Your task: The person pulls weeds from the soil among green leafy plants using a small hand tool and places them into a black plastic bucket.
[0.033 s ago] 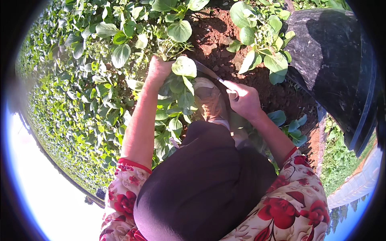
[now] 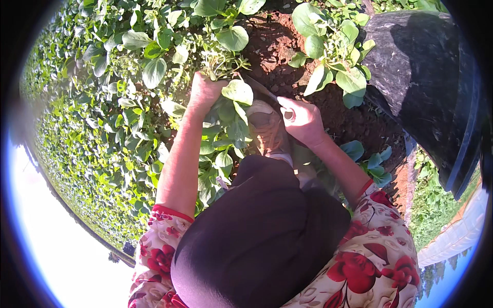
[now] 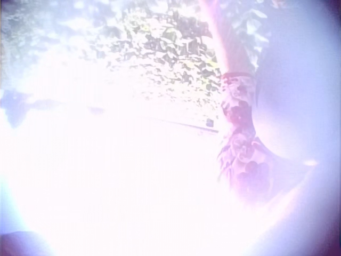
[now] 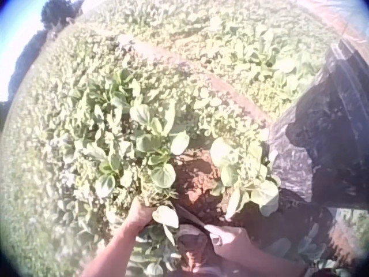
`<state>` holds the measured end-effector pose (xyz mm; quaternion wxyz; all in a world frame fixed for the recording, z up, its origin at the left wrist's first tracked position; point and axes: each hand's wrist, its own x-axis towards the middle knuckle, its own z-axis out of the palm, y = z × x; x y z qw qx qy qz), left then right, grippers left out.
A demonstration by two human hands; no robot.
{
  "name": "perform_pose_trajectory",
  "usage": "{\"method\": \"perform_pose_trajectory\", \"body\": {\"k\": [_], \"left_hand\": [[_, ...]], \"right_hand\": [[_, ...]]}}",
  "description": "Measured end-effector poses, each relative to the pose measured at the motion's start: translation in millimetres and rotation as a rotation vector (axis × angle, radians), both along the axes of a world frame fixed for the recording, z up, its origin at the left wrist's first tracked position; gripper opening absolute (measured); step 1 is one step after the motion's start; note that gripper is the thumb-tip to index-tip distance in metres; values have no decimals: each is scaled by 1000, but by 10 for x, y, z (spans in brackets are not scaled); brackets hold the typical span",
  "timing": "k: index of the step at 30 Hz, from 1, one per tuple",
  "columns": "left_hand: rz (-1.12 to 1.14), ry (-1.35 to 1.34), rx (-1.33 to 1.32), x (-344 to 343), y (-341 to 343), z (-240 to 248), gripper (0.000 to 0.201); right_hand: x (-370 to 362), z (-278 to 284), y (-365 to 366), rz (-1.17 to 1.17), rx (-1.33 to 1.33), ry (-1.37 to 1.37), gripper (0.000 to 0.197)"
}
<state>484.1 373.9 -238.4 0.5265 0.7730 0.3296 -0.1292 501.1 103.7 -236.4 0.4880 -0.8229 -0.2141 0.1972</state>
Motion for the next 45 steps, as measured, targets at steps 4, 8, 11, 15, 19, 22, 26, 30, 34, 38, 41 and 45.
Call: {"method": "perform_pose_trajectory", "body": {"k": [4, 8, 11, 15, 19, 22, 26, 30, 34, 38, 41, 45], "left_hand": [[-197, -153, 46, -30, 84, 115, 35], [437, -49, -289, 4, 204, 455, 28], [-354, -372, 513, -478, 731, 317, 31], [166, -348, 131, -588, 984, 338, 44], [-166, -347, 483, -485, 1002, 684, 43], [450, -205, -30, -200, 754, 942, 32], [438, -76, -3, -77, 730, 945, 36], [183, 3, -85, 47, 529, 986, 38], [-498, 183, 429, 243, 154, 828, 37], [-797, 77, 606, 393, 160, 395, 41], [-845, 230, 709, 486, 247, 242, 39], [-844, 270, 873, 386, 337, 46, 37]], "right_hand": [[169, -119, 431, 85, -158, 1, 22], [111, 54, 278, 28, -81, -23, 30], [19, 338, 128, 52, 17, -120, 37], [-57, 613, -2, 322, -88, -176, 38], [-43, 634, -18, 378, -119, -223, 40], [15, 599, -18, 352, -105, -194, 37], [247, 678, 114, 131, -41, -238, 33], [438, 459, 273, 82, -77, -145, 25], [550, 205, 484, 105, -148, -201, 19], [690, 118, 574, 210, -227, -156, 20], [697, 279, 525, 178, -50, -98, 24], [713, 583, 470, 288, -215, -58, 25]]}}
